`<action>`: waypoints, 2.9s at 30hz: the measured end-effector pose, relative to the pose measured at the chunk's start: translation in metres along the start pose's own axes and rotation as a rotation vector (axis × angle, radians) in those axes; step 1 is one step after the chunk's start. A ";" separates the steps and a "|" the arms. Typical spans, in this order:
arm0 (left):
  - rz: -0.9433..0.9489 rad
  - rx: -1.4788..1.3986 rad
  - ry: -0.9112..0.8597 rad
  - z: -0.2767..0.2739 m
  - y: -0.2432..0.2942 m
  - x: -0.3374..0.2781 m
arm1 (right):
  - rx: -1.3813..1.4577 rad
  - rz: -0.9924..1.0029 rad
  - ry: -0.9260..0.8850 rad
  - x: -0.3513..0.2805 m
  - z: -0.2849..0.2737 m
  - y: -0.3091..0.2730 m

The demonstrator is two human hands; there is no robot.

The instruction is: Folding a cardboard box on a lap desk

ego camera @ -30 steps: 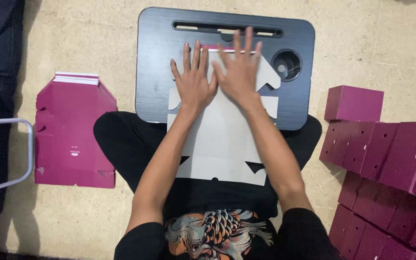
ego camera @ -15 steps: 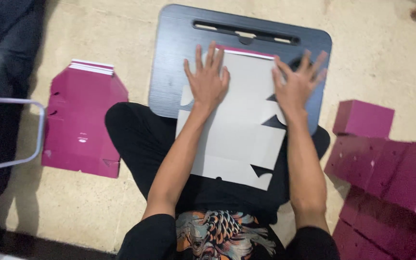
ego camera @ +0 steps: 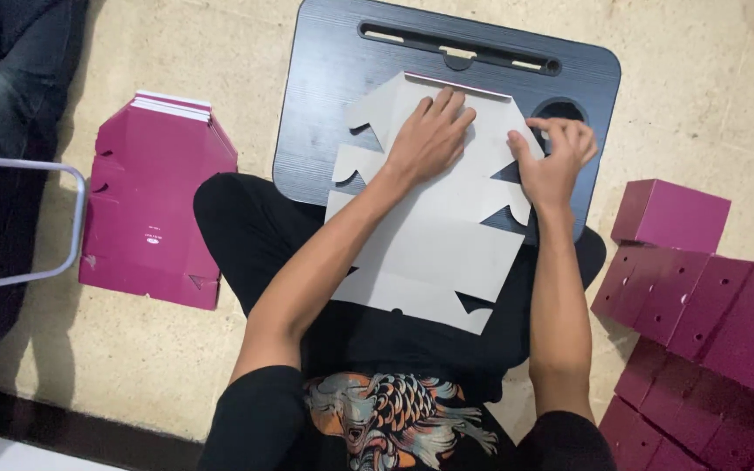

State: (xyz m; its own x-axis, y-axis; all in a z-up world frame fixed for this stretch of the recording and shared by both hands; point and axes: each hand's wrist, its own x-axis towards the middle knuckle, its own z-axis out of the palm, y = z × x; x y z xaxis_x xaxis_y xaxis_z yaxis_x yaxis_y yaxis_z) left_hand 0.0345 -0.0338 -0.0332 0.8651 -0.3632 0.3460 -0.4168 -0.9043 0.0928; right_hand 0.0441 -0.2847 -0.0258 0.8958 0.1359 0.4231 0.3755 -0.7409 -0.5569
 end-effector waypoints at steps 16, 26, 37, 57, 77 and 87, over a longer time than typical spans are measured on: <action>0.055 -0.022 -0.045 -0.040 -0.021 0.021 | 0.219 0.067 -0.136 0.008 -0.033 -0.056; 0.129 -0.031 0.009 -0.051 0.004 0.017 | 0.281 0.124 -0.135 0.009 -0.033 -0.061; 0.146 -0.137 0.029 -0.047 0.000 0.017 | 0.302 0.008 -0.175 0.010 -0.034 -0.057; 0.209 -0.202 0.079 -0.032 -0.029 0.010 | 0.003 -0.241 -0.317 0.015 -0.027 -0.066; 0.250 -0.102 -0.007 -0.024 -0.030 0.011 | -0.194 0.192 -0.282 0.070 0.027 -0.023; 0.246 -0.102 -0.068 -0.026 -0.029 0.010 | -0.068 0.191 -0.281 0.072 0.017 -0.031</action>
State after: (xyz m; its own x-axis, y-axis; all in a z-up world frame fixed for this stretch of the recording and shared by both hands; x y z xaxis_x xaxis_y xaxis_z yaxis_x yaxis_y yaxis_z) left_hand 0.0480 -0.0050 -0.0080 0.7499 -0.5863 0.3064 -0.6394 -0.7612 0.1085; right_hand 0.1006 -0.2411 0.0097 0.9825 0.1592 0.0969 0.1861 -0.8113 -0.5541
